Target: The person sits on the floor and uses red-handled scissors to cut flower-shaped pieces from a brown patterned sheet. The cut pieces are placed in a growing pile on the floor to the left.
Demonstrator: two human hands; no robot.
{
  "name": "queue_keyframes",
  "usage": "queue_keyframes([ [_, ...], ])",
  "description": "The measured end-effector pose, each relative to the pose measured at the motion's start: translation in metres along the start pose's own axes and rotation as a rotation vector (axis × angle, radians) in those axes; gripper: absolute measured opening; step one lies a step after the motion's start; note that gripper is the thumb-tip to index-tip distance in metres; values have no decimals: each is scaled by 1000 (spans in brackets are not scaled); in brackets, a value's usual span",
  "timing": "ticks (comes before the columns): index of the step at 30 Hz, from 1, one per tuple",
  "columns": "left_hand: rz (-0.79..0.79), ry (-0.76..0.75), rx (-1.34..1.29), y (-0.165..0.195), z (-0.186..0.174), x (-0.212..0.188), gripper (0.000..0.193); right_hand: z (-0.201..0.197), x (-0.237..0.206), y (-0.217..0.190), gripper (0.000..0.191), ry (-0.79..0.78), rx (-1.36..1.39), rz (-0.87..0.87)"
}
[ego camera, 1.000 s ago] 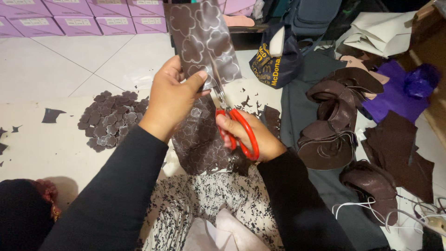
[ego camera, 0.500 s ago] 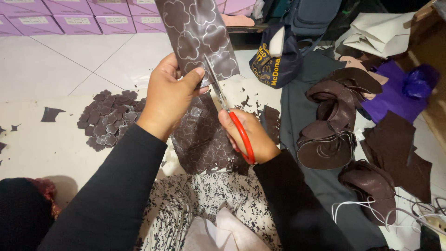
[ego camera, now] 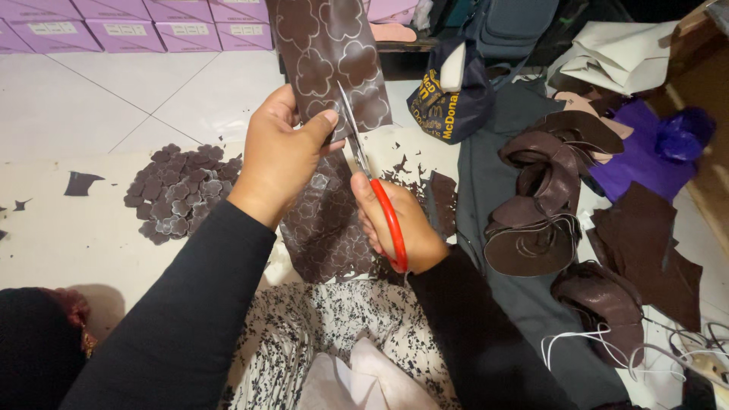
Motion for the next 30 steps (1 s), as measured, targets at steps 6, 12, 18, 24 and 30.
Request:
queue_keyframes([
  [6, 6, -18, 71, 4, 0, -1, 24, -4, -1, -4, 45, -45, -137, -145],
  [12, -9, -19, 57, 7, 0, -3, 25, -3, -2, -2, 48, 13, -17, -57],
  [18, -18, -27, 53, 8, 1, -3, 25, 1, 1, 2, 48, 53, -36, -108],
  [24, 3, -34, 85, 6, 1, -2, 26, -2, 1, 3, 51, 77, -72, -54],
  [30, 24, -52, 54, 2, 3, 2, 25, 4, 3, 6, 51, 114, -24, -27],
])
Point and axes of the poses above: each hand's wrist, its own x-axis towards the middle knuckle, its own z-axis out of the palm, y = z × x, the point moved 2 cm from there along x, towards the middle knuckle, and after that the axes turned 14 degrees about -z, right-handed, at the moved point
